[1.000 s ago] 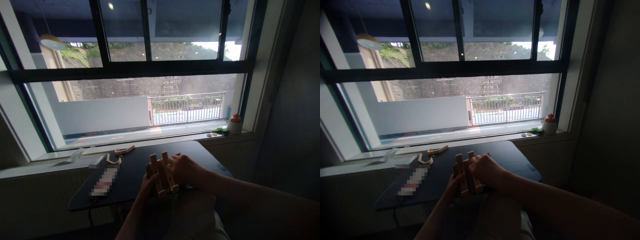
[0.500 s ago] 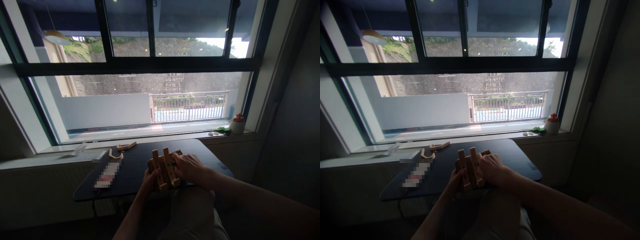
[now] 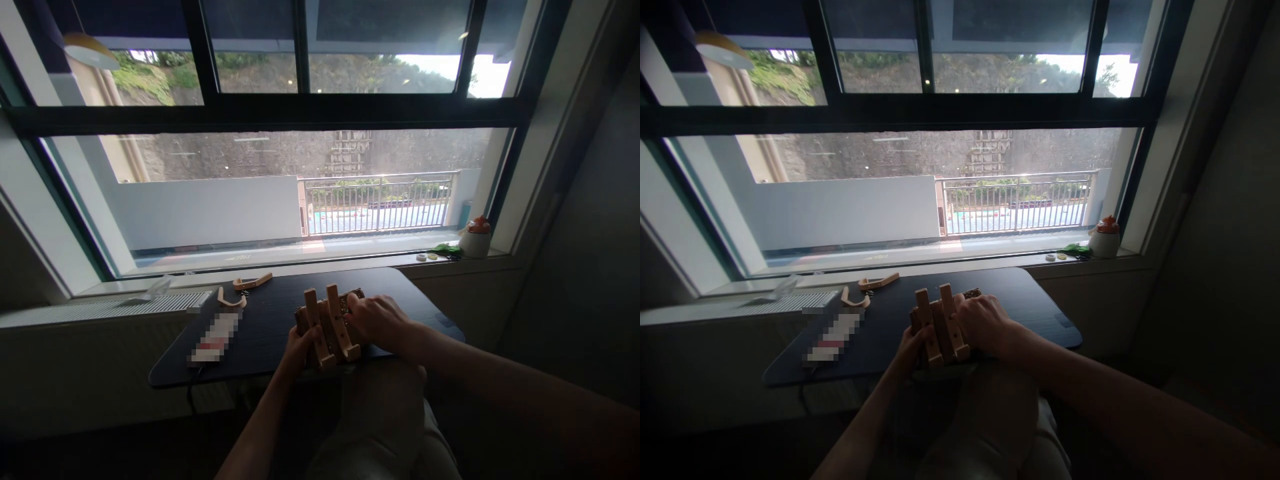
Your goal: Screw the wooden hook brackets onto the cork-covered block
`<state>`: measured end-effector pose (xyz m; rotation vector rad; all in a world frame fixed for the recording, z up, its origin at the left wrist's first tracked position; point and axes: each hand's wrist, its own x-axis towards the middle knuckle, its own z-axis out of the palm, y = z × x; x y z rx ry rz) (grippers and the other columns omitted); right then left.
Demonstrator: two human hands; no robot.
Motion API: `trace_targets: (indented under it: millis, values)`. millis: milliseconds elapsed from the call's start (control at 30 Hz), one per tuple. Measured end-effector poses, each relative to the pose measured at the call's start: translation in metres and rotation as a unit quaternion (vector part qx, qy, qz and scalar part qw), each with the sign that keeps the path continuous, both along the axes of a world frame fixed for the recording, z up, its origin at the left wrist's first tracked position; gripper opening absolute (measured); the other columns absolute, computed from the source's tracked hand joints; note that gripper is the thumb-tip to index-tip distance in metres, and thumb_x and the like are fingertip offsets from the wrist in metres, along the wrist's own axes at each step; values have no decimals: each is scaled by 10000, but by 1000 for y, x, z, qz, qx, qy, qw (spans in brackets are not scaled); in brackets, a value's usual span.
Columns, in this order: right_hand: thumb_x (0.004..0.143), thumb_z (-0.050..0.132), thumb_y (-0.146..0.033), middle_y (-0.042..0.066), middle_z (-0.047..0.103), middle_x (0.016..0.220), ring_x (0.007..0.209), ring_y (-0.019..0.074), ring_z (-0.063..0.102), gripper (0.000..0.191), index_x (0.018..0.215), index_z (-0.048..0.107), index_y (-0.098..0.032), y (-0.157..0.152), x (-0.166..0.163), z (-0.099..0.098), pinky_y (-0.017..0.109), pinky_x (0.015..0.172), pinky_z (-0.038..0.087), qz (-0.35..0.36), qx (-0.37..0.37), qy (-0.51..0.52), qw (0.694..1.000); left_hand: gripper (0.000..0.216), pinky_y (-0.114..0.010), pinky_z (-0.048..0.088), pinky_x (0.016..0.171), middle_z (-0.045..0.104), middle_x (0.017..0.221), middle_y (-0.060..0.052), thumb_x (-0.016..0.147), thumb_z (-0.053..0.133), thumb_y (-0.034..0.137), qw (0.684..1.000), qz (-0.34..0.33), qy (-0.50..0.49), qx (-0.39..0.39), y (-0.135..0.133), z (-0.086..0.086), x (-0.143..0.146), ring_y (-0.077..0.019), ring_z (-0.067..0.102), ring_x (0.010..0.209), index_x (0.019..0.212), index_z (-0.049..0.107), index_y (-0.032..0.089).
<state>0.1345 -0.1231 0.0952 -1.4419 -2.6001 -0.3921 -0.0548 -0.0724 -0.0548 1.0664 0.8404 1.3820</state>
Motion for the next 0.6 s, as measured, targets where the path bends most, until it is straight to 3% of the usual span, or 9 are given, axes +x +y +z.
trace_targets:
  millis: [133, 267, 367, 467, 600]
  values:
    - [875, 342, -338, 86, 646, 755, 690, 222, 617, 254, 921, 501, -145, -2, -1, 10, 276, 556, 352, -47, -22, 18, 998, 393, -299, 518, 618, 681, 781, -74, 614, 719, 337, 1000, 8, -8, -8, 1, -1, 2, -209, 640, 682, 906, 610, 97]
    - [799, 475, -266, 80, 636, 817, 680, 213, 603, 184, 931, 499, -141, -6, -7, 17, 274, 535, 348, 10, 4, -9, 1000, 385, -293, 514, 635, 681, 788, -74, 630, 711, 333, 1000, 9, -3, -1, 3, -4, 1, -201, 641, 691, 920, 603, 102]
    - [812, 440, -144, 83, 619, 817, 704, 195, 589, 92, 863, 516, -139, -7, -10, 16, 268, 539, 348, 85, 43, -59, 994, 388, -286, 512, 628, 681, 780, -69, 626, 714, 333, 1000, 8, -3, 5, 4, -4, 0, -200, 640, 691, 920, 605, 104]
    - [810, 408, -66, 83, 610, 811, 729, 194, 577, 134, 829, 520, -136, -5, -10, 11, 272, 554, 352, 145, 80, -105, 981, 392, -276, 510, 595, 682, 748, -56, 597, 729, 336, 1000, 15, -3, -3, 3, -3, 0, -200, 639, 666, 893, 614, 106]
    - [833, 423, -130, 79, 619, 775, 664, 183, 585, 87, 824, 509, -137, -1, -6, 6, 265, 513, 335, 105, 58, -75, 990, 398, -272, 510, 586, 684, 753, -64, 592, 731, 335, 1000, 12, -3, -8, 0, 2, 1, -205, 642, 665, 889, 619, 96]
